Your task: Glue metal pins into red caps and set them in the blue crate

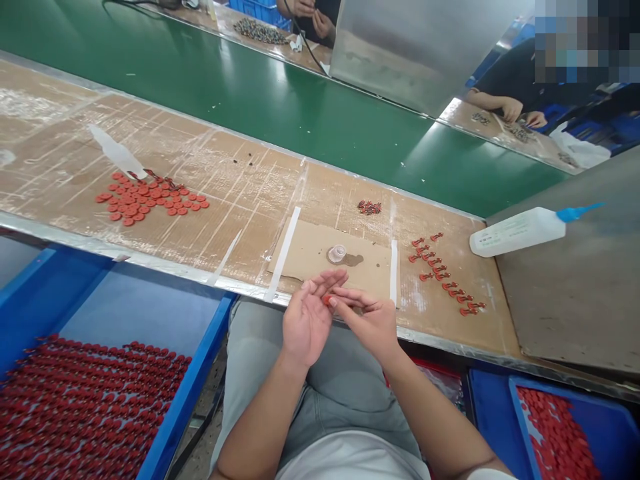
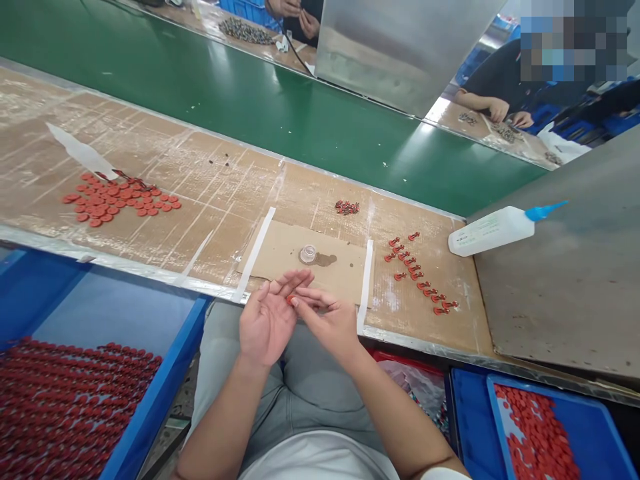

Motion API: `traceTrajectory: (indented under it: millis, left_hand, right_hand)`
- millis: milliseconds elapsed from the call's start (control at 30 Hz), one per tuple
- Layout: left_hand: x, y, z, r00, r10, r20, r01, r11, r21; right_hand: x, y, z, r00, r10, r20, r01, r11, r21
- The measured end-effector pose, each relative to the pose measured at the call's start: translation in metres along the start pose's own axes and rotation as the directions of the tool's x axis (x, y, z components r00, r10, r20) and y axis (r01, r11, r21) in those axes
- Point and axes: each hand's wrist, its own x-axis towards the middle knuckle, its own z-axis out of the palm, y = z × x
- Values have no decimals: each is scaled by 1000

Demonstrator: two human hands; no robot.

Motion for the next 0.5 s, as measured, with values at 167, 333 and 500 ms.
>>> traceTrajectory:
  millis: [167, 333, 500]
  left_hand:
    - [3, -2, -4, 996, 44, 83, -55, 989, 138]
    - [7, -9, -11, 991, 47, 125, -78, 964, 256]
    - [11, -17, -17, 988, 81, 129, -111, 963, 245]
  right_hand:
    - [6, -7, -9, 951, 302, 60, -301, 872, 385]
    - [9, -12, -13, 933, 348, 95, -346, 788, 510]
    - [3, -15, -7, 939, 336, 67, -317, 778, 542]
